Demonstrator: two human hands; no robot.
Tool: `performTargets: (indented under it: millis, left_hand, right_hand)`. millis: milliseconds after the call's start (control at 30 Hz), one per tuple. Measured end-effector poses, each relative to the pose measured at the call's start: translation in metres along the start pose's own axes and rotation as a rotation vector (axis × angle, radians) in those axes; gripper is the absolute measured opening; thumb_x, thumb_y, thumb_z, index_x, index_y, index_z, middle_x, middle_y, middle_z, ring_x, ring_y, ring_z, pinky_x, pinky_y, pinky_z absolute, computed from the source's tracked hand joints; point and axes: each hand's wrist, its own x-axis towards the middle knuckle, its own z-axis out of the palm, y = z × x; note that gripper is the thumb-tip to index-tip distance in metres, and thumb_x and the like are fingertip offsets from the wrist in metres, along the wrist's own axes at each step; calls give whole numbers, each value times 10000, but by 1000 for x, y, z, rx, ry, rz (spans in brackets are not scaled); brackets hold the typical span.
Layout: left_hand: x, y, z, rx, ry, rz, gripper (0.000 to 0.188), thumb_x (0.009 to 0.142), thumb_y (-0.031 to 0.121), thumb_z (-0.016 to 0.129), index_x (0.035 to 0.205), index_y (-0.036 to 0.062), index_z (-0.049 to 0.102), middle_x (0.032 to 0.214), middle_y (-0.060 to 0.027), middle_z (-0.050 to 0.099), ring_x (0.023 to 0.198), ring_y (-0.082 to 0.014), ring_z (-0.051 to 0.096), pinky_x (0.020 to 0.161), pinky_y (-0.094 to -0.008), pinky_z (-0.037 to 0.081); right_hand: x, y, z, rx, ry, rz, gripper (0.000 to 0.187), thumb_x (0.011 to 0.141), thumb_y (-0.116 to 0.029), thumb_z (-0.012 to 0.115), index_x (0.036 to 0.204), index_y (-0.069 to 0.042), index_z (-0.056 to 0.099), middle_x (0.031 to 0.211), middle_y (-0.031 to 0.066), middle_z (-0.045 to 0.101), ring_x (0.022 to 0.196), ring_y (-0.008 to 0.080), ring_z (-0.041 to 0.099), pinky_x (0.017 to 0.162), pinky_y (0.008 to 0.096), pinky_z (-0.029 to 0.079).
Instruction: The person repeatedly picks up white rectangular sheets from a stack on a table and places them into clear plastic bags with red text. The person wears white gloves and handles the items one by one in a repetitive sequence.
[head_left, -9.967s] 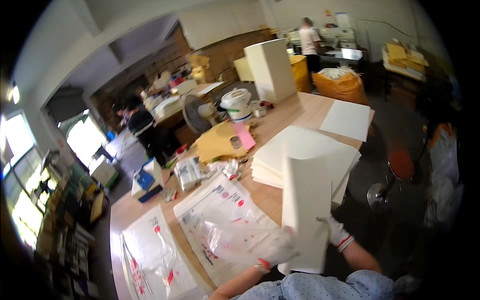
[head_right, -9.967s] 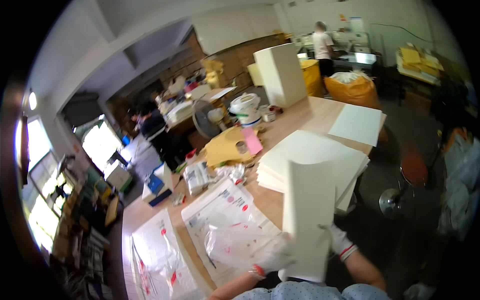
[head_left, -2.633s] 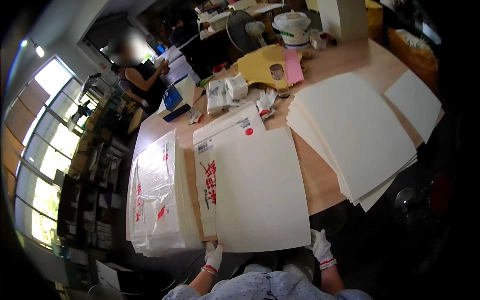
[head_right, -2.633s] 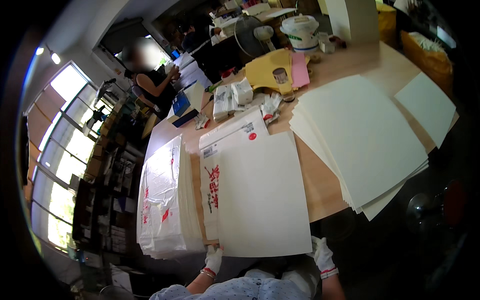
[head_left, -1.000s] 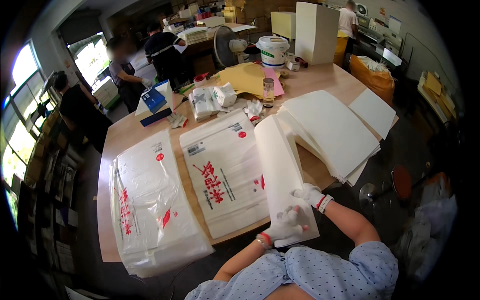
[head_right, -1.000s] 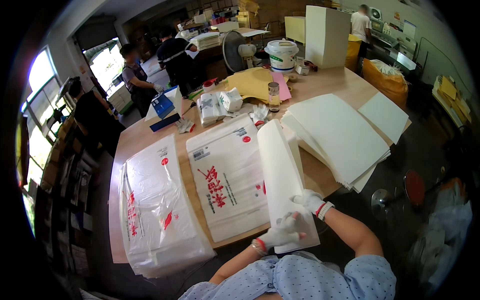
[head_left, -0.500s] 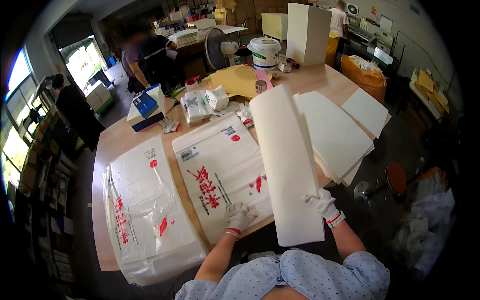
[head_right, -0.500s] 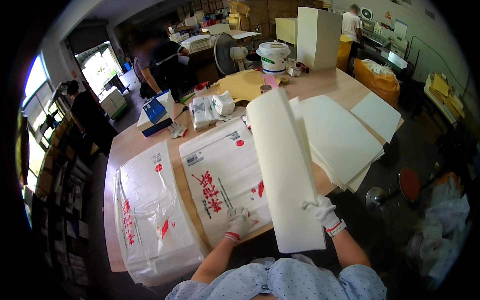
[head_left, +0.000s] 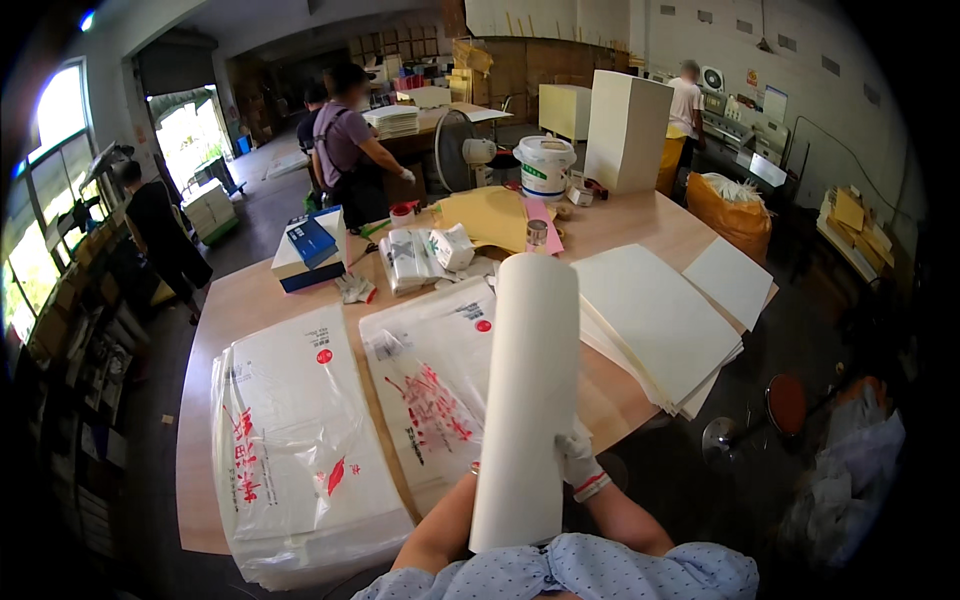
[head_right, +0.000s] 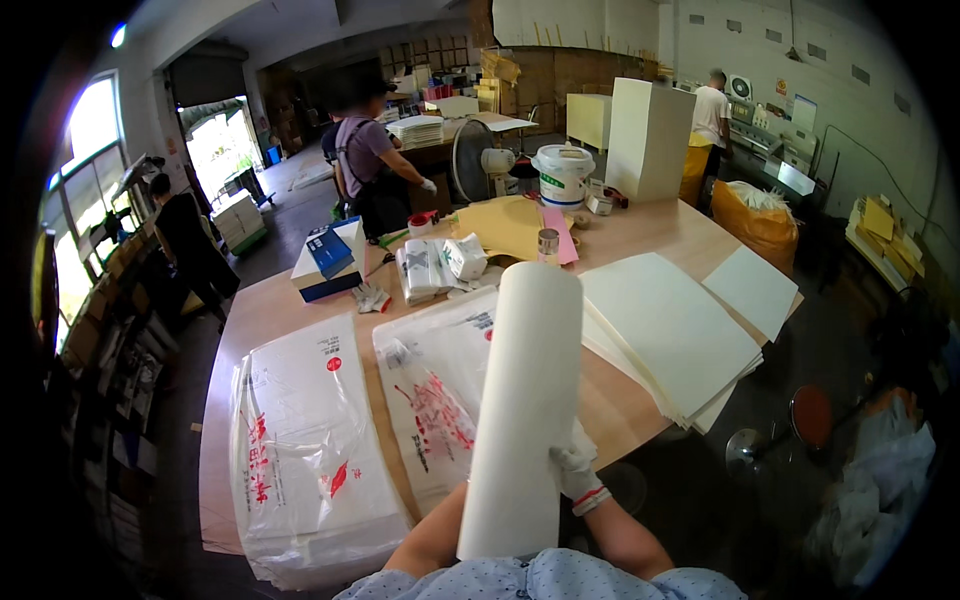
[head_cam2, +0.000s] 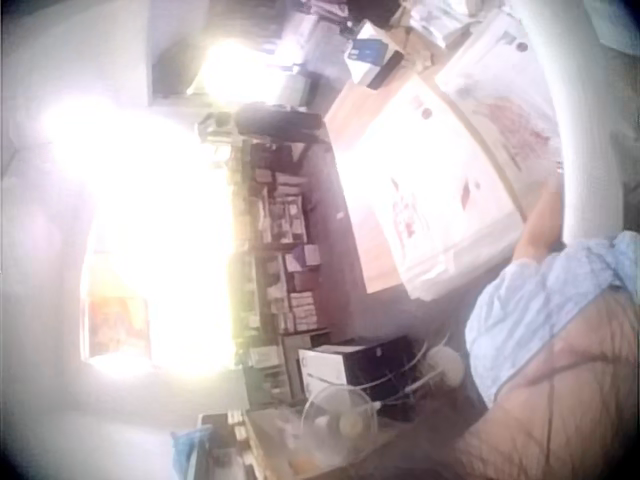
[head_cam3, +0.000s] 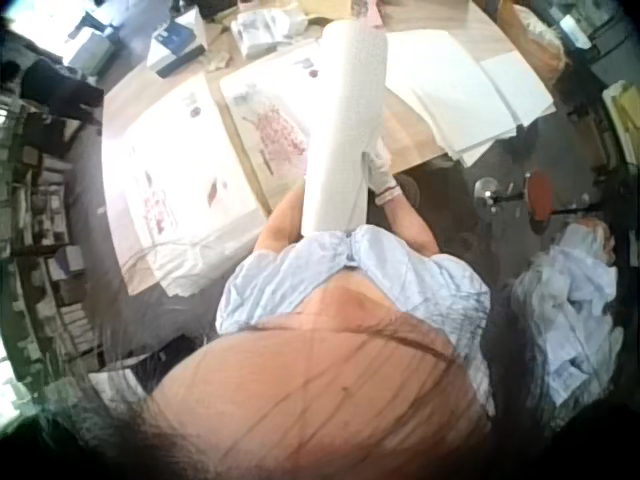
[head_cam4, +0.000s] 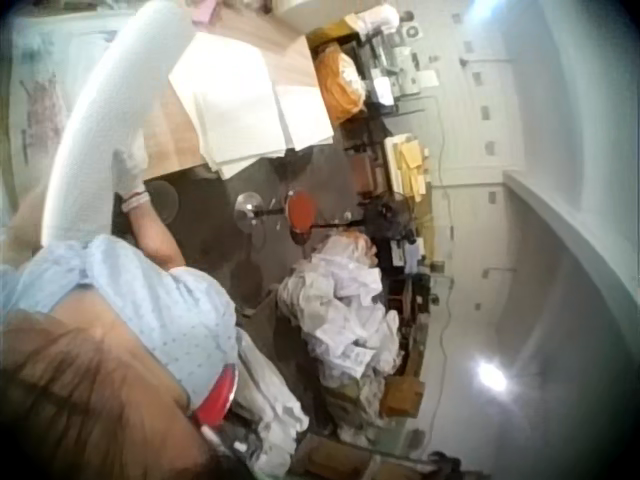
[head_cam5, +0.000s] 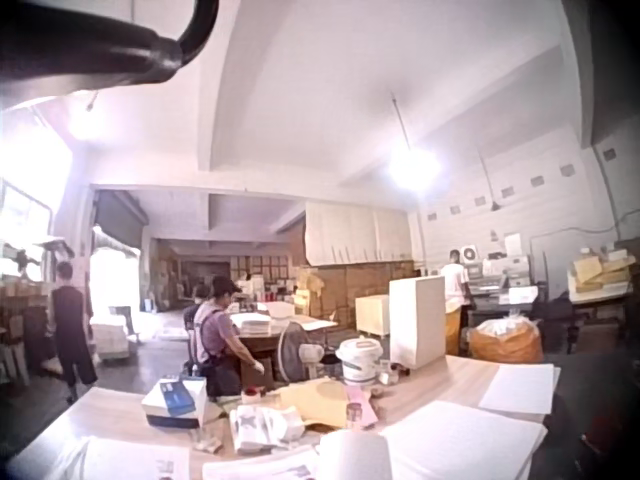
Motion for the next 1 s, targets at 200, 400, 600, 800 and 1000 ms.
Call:
performTargets:
  millis: [200, 400, 600, 800, 1000]
  left_hand:
    - [-19, 46, 89, 108, 317, 53, 194, 895, 206, 472, 918, 43, 574, 885, -113, 611, 780, -216, 581, 761, -361, 496]
    - [-32, 123, 125, -85, 516, 316, 109, 890, 169, 535, 816, 96, 504, 766, -51, 588, 565, -126, 520, 455, -209, 454]
    - [35, 102, 79, 153, 258, 11, 256, 877, 79, 506, 1131, 53, 480, 936, -66, 610, 610, -101, 542, 452, -179, 431]
    - [32, 127, 230, 951, 46, 150, 301, 860, 81, 531, 1155, 22, 523, 771, -10, 588, 622, -84, 519, 560, -243, 452]
    - [-39, 11, 374, 2004, -501, 561, 338, 774, 150, 620, 1086, 67, 520, 756, -164, 584, 734, -319, 608, 610, -413, 473]
  right_hand:
    - [-7, -9, -72, -261, 270, 232, 291, 834, -157, 606, 1094, -29, 576, 947, 44, 626, 828, 117, 582, 736, 265, 489]
    - [-48, -121, -124, -927, 139, 131, 174, 784, -57, 574, 932, -6, 650, 814, 42, 653, 741, 97, 585, 666, 257, 482]
    - [-93, -169, -119, -1575, 50, -5, 175, 793, -205, 576, 886, -83, 659, 783, 121, 648, 689, 254, 637, 613, 335, 505]
    - [-91, -121, -133, -1823, -464, 186, 194, 824, -239, 496, 897, -121, 632, 728, 144, 617, 660, 333, 618, 573, 477, 480]
    - [-8, -78, -127, -2047, -560, 91, 308, 829, -323, 528, 981, -67, 604, 840, 135, 650, 771, 320, 637, 706, 427, 501]
